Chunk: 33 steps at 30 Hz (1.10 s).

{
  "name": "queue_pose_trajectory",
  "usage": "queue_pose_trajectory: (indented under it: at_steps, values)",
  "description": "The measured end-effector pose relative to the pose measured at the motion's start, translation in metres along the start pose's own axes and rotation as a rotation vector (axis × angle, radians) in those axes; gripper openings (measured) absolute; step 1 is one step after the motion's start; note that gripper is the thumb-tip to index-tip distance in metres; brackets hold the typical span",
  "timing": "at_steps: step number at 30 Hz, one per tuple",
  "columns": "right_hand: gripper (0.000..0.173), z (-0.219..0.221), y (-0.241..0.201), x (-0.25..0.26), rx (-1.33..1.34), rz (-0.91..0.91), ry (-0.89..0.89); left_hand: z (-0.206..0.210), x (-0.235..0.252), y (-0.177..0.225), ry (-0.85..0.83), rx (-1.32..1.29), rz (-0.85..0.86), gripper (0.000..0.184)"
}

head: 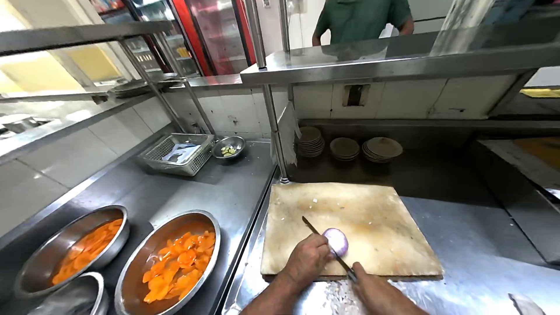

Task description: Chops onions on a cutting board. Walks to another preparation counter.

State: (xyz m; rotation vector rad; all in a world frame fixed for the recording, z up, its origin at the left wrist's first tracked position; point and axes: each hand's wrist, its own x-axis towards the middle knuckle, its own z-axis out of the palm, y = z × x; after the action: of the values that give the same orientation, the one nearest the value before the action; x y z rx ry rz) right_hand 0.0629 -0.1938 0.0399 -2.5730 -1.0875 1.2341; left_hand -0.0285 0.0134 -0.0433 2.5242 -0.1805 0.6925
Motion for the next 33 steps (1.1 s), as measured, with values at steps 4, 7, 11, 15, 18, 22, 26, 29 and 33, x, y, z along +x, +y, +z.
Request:
queue_pose_trajectory:
  at_steps: [4, 7, 11, 15, 18, 22, 26, 29, 33]
  values:
    - [0.046, -0.013, 0.02, -0.009, 0.125, -0.055, 0.043, -0.022, 0.012, 0.002, -0.161, -0.127, -0.16, 0.024]
    - [0.048, -0.018, 0.061, -0.041, 0.234, 0.002, 0.157, -0.023, 0.029, 0.005, -0.282, -0.275, -0.281, 0.019]
    - [0.053, 0.016, 0.069, -0.026, 0.215, 0.149, 0.182, -0.008, 0.06, 0.043, -0.45, -0.031, -0.394, 0.056]
    - [0.05, -0.009, 0.068, -0.05, 0.083, 0.167, 0.158, 0.002, 0.077, 0.061, -0.573, 0.071, -0.354, 0.043]
    - [0.049, -0.026, 0.047, -0.063, 0.022, 0.144, 0.119, -0.005, 0.085, 0.058, -0.635, 0.083, -0.313, 0.04]
    - [0.047, -0.007, 0.044, -0.01, 0.089, 0.148, 0.145, -0.006, 0.086, 0.056, -0.65, 0.055, -0.303, 0.04]
    - [0.047, -0.034, 0.037, -0.053, 0.007, 0.115, 0.096, -0.005, 0.079, 0.051, -0.588, 0.007, -0.305, 0.038]
    - [0.047, -0.007, 0.039, -0.008, 0.064, 0.119, 0.12, -0.003, 0.076, 0.051, -0.574, -0.015, -0.294, 0.039]
    - [0.047, -0.037, 0.031, -0.049, 0.0, 0.108, 0.083, -0.003, 0.071, 0.045, -0.511, -0.018, -0.263, 0.036]
